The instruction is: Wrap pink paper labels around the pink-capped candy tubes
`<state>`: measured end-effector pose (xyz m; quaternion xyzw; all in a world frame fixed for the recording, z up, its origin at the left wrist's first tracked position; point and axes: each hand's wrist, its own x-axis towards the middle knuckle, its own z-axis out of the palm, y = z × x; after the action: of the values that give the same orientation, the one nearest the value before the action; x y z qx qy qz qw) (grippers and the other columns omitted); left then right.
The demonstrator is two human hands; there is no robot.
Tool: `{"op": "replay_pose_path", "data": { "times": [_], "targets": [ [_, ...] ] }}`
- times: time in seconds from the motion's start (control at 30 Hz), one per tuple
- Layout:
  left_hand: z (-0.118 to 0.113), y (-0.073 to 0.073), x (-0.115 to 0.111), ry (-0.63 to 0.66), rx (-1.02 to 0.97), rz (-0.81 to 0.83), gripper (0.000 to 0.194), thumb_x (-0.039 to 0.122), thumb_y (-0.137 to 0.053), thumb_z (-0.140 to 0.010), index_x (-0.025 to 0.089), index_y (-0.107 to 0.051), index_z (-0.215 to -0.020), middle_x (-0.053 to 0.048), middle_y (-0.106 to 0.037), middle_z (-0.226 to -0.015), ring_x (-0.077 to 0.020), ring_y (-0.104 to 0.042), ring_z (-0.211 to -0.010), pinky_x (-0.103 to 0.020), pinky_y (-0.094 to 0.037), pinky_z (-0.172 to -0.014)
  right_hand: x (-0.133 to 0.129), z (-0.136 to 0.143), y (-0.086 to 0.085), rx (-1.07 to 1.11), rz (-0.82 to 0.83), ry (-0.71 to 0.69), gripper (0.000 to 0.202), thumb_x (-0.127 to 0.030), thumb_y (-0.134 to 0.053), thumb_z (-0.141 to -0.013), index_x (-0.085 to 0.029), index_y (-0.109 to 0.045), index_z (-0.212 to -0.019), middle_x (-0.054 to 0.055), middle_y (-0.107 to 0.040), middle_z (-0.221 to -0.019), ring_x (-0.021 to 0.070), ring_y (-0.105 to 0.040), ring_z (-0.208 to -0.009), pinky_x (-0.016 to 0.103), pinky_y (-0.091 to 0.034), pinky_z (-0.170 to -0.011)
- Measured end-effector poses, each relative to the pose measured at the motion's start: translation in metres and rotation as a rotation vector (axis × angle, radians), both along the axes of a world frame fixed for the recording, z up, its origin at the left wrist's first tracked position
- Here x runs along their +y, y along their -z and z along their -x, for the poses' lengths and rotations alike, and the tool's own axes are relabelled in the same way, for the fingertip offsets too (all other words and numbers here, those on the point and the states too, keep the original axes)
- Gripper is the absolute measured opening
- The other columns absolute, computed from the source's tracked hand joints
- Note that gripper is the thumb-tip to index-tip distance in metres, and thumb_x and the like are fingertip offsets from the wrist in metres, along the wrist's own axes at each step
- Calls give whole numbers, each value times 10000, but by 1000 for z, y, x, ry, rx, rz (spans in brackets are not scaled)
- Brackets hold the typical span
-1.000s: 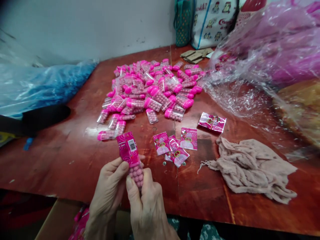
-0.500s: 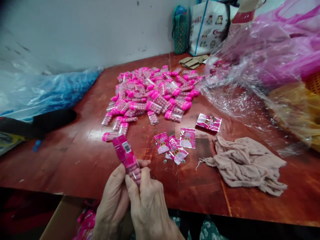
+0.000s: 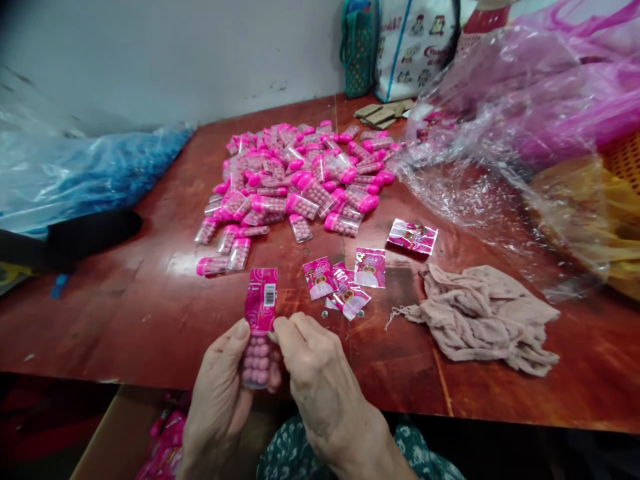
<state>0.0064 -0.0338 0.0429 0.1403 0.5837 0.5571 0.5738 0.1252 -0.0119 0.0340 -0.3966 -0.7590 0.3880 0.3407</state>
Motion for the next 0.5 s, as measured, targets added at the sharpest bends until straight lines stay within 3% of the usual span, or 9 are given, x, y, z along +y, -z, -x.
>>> {"op": "replay_pose_path", "data": {
  "times": [0.3, 0.4, 0.5],
  "targets": [
    [-3, 7, 5, 27, -11, 2, 233, 329, -660, -733, 137, -562, -645, 42, -546, -440, -71, -491, -305, -159, -440, -326, 3, -3, -1, -87, 11, -5, 250, -71, -301, -905, -176, -468, -753, 19, -482, -722, 146, -442, -648, 272, -358, -570],
    [-5, 7, 8, -12, -1, 27, 250, 331, -680, -716, 125, -570, -626, 38, -552, -443, -44, -467, -304, -115, -394, -308, 3, 0, 4, -79, -19, 42, 246, -79, -301, -900, -177, -469, -748, 22, -482, -715, 152, -444, -647, 279, -357, -576],
    [-7, 5, 11, -4, -32, 17, 239, 334, -663, -734, 122, -584, -657, 27, -572, -475, -42, -483, -336, -108, -393, -329, 4, 4, 7, 52, 70, 164, 259, -116, -318, -916, -187, -484, -730, 0, -476, -679, 133, -448, -603, 257, -361, -567]
  ]
}}
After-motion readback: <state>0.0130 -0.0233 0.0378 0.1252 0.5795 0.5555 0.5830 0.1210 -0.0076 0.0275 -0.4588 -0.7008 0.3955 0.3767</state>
